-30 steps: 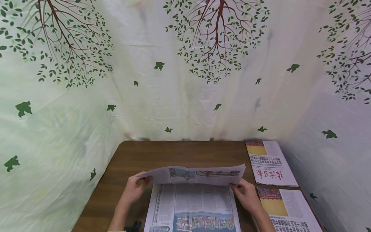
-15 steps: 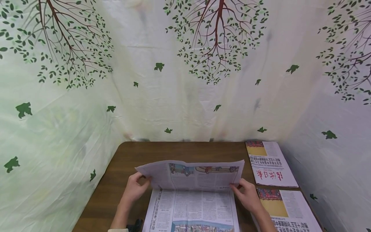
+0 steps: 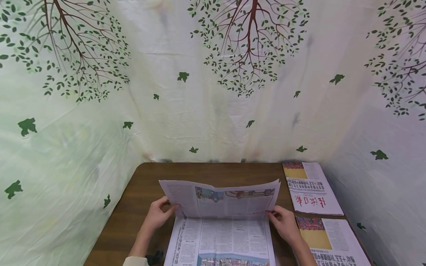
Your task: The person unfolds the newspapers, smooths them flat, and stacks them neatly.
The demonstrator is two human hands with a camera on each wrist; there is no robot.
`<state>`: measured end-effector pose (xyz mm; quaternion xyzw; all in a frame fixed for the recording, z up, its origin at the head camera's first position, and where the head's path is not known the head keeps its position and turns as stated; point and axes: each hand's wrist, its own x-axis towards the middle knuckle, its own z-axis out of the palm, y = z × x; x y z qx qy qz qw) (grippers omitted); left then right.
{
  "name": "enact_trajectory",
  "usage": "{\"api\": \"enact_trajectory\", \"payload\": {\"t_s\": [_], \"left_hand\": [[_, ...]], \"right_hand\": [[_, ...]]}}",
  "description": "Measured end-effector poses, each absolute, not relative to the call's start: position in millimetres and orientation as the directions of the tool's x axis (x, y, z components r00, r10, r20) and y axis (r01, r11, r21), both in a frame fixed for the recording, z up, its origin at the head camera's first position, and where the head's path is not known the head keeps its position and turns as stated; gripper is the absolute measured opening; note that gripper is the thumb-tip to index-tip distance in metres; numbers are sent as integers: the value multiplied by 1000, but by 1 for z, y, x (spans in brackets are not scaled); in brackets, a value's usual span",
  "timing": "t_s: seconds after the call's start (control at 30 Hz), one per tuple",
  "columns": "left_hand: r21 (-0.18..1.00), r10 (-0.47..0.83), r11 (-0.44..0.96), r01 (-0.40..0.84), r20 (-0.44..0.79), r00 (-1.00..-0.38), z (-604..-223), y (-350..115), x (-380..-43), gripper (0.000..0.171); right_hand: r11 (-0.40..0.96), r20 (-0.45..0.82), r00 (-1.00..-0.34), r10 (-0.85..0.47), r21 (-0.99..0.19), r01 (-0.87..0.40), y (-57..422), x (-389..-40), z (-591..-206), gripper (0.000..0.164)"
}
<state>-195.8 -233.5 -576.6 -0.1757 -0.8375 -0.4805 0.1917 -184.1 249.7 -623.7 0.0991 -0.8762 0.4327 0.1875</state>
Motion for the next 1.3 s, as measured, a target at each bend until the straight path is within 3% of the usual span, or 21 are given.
{"api": "enact_trajectory", "payload": {"t_s": [0.23, 0.4, 0.9, 1.3], "left_hand": [[833, 67, 463, 302, 307, -949, -624, -244, -208, 15], [842, 60, 486, 234, 235, -970, -634, -244, -209, 13], [845, 64, 479, 238, 236, -970, -646, -242, -208, 10], [836, 70, 508, 205, 197, -978, -653, -244, -209, 15]], "right_hand": [[617, 418, -908, -3, -714, -331, 249, -184, -630, 21], [611, 417, -909, -24, -713, -343, 247, -185, -638, 18], [644, 265, -964, 22, -742, -189, 242, -184, -646, 10], [694, 219, -975, 32, -707, -136, 240, -186, -649, 10]]}}
